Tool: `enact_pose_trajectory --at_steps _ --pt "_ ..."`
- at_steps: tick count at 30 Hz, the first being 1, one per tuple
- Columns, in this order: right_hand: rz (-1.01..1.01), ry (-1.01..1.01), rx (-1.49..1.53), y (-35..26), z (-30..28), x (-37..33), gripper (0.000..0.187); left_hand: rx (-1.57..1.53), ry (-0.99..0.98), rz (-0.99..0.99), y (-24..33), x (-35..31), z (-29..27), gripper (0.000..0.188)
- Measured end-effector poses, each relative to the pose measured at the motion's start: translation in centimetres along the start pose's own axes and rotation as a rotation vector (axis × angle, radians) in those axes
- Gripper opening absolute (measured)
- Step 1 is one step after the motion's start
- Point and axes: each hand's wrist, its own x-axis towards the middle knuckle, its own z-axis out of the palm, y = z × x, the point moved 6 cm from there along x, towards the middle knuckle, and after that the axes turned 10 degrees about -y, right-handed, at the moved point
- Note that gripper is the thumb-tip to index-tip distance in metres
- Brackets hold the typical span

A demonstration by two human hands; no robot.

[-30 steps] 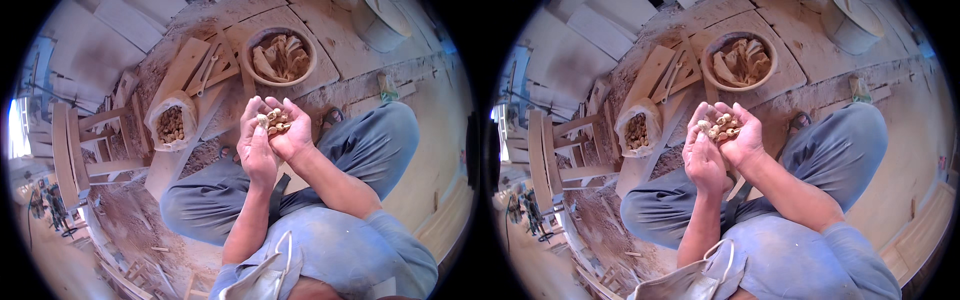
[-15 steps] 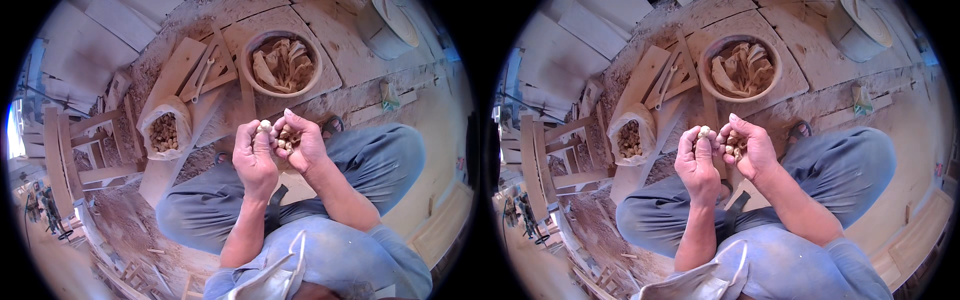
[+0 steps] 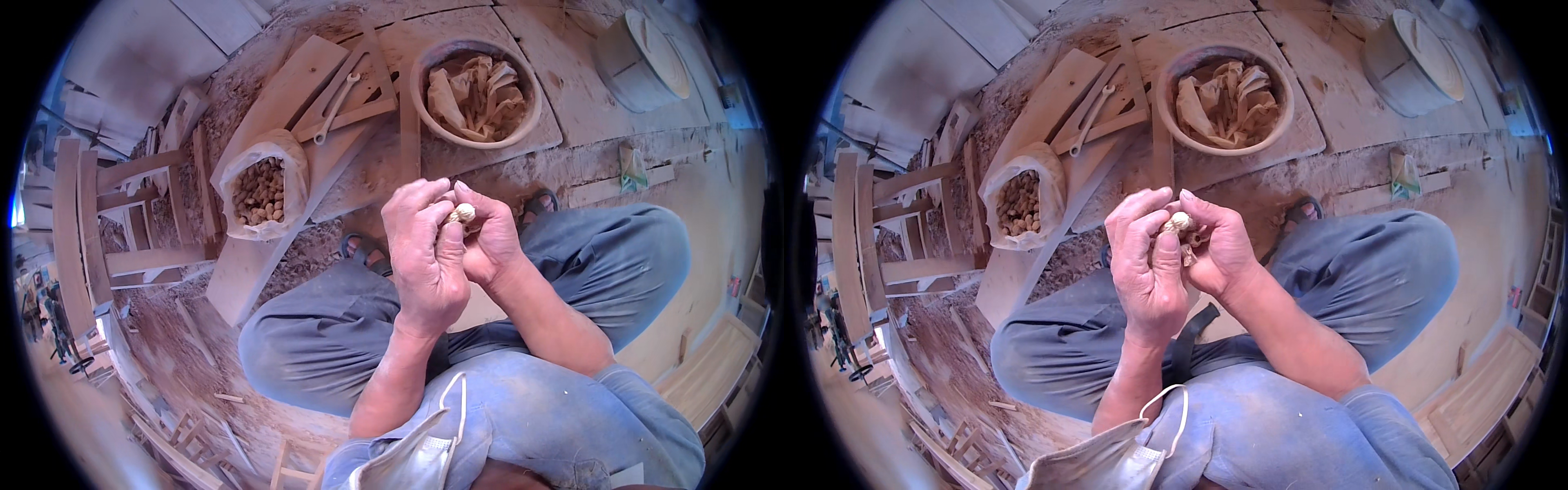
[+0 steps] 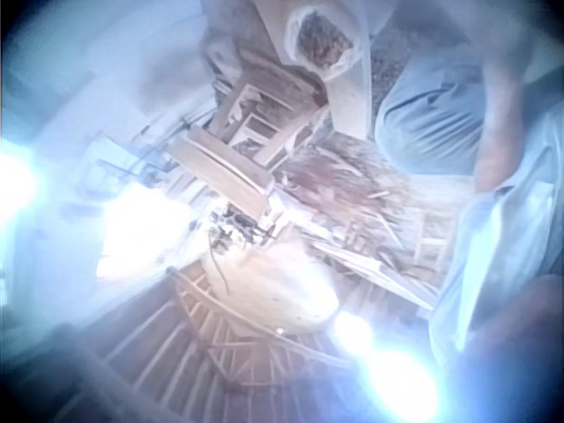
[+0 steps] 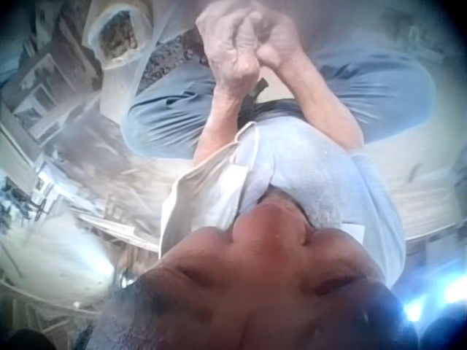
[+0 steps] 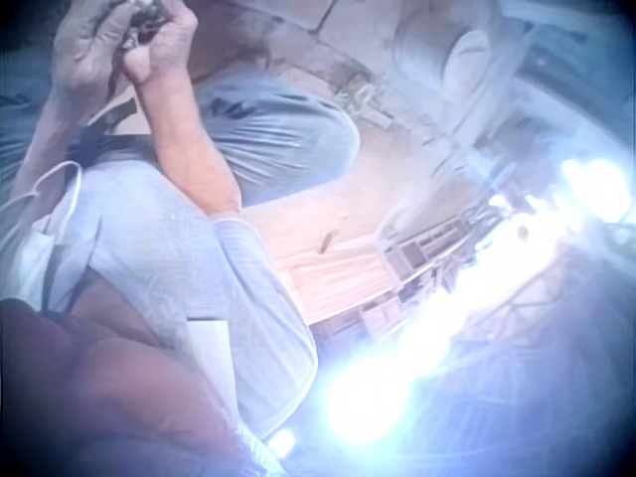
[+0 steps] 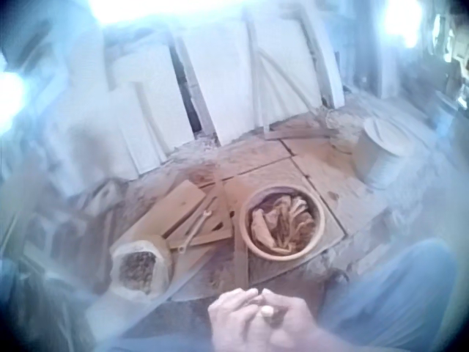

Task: The person sits on the floor and peels the outer shells off small nuts by hand. They pick up nuts from a white sack, remove the shells, and place the peeled nuts into a wooden bowl.

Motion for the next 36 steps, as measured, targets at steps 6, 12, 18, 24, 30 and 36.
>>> enact_pose_trajectory --at_steps 6,12,18,24,30,36 --pt "0.059 0.054 -0.141 0.5 1.3 -0.8 0.037 0.135 -0.034 -0.065 0.3 -0.3 -1.2 0.016" --pt "0.250 -0.171 -0.368 0.8 2.2 -2.0 0.038 0.323 -0.192 -0.124 2.9 0.8 -2.6 0.018" --pt "0.148 -0.045 -0.392 -0.2 2.5 -2.0 0.022 0.173 -0.239 -0.144 2.0 2.3 -2.4 0.017" --pt "0.054 -0.103 -0.402 -3.2 1.9 -2.0 0.024 -0.145 -0.151 -0.338 0.2 3.1 0.4 0.015" --pt "0.028 -0.079 -0.317 -4.9 0.2 -1.6 0.023 -0.185 0.005 -0.299 -1.9 3.4 2.1 0.021" --pt "-0.096 0.017 0.084 -4.2 1.0 -1.3 0.017 0.042 -0.113 0.063 3.0 3.0 4.7 0.030"
